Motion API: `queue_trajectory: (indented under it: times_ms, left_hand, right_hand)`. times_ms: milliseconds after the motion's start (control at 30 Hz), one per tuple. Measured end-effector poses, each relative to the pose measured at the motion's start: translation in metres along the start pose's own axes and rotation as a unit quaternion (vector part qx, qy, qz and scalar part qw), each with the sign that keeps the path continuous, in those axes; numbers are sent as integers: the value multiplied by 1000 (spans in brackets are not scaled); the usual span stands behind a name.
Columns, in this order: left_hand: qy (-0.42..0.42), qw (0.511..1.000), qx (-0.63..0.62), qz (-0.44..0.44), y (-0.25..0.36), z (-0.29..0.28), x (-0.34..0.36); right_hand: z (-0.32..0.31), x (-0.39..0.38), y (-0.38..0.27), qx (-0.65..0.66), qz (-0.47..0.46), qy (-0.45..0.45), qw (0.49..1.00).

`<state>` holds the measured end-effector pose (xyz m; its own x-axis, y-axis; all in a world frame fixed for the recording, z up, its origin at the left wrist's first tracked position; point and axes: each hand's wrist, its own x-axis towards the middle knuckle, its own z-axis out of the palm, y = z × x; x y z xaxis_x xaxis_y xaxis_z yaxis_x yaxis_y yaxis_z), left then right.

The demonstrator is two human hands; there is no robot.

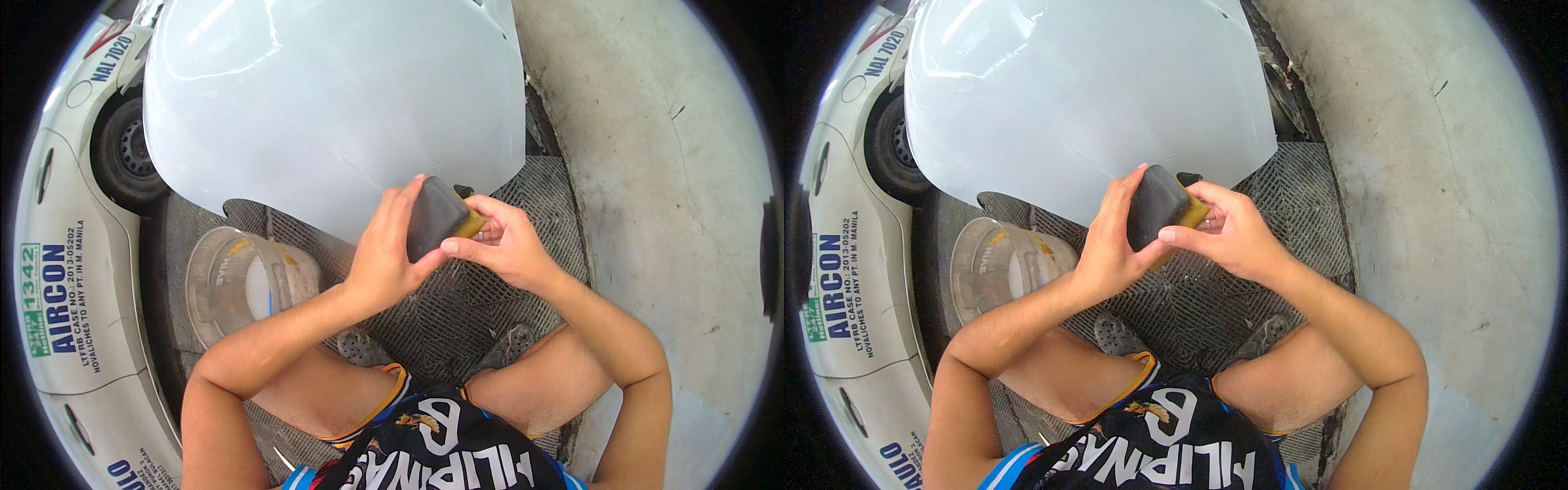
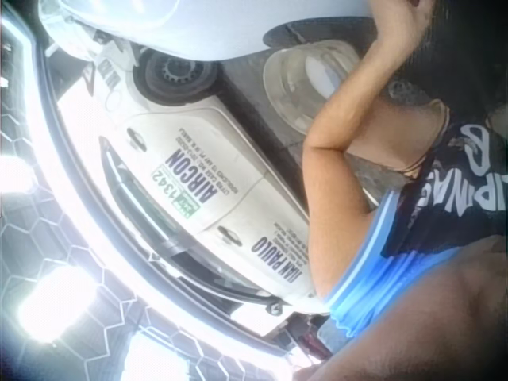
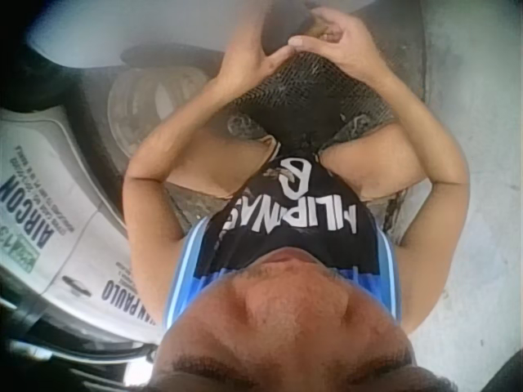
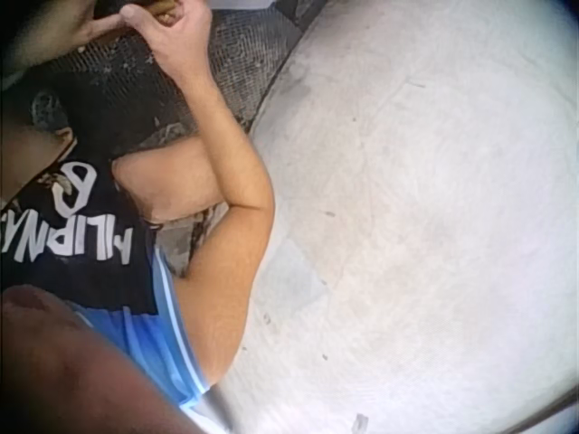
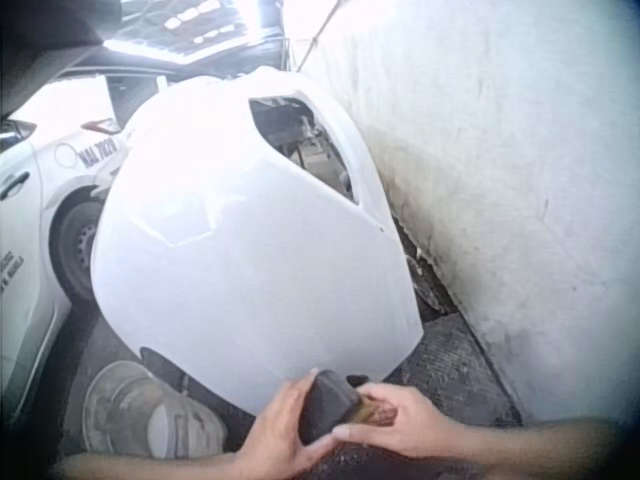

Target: The person sands a white car bumper with a sanding block, repeatedly dipping it in a bucket of water and wiping the surface with their hand. The bumper is repositioned several times to access different areas.

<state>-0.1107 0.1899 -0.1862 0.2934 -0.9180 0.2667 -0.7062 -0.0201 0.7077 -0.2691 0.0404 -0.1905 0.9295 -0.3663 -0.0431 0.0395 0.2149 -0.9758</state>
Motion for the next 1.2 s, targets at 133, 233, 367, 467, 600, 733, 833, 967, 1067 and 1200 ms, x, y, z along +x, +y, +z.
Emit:
queue_trajectory:
  times_ms: [133, 233, 367, 467, 600, 733, 833, 967, 1067, 1200]
  left_hand:
    - [-1, 999, -31, -25, 5, 1, 0]
    - [-56, 981, -182, -21, 0, -6, 6]
    - [-102, 921, -371, -61, -16, -22, 17]
    - [-211, 864, -442, -116, -26, -32, 20]
    - [-144, 872, -433, -179, -29, -35, 20]
    - [-87, 904, -373, -187, -25, -33, 20]
    - [-61, 924, -333, -178, -22, -29, 21]
    - [3, 978, -199, -54, -17, -19, 18]
    - [8, 997, -65, 36, -8, -6, 9]
    - [-49, 985, 157, 52, 4, 11, -2]
  right_hand:
    - [9, 0, 1, 28, -9, 35, 999]
    - [6, 1, -2, 21, -22, 45, 999]
    - [-5, 1, -9, -138, -45, -18, 989]
    - [-12, 1, -14, -193, -61, -86, 976]
    - [-17, 2, -17, -129, -1, -26, 991]
    - [-18, 5, -17, -54, 18, 39, 998]
    - [-17, 7, -15, -9, 36, 50, 998]
    - [-9, 9, -9, 68, 43, 74, 994]
    - [1, 10, 0, 89, 50, 130, 986]
    - [16, 10, 10, 166, 94, 181, 965]
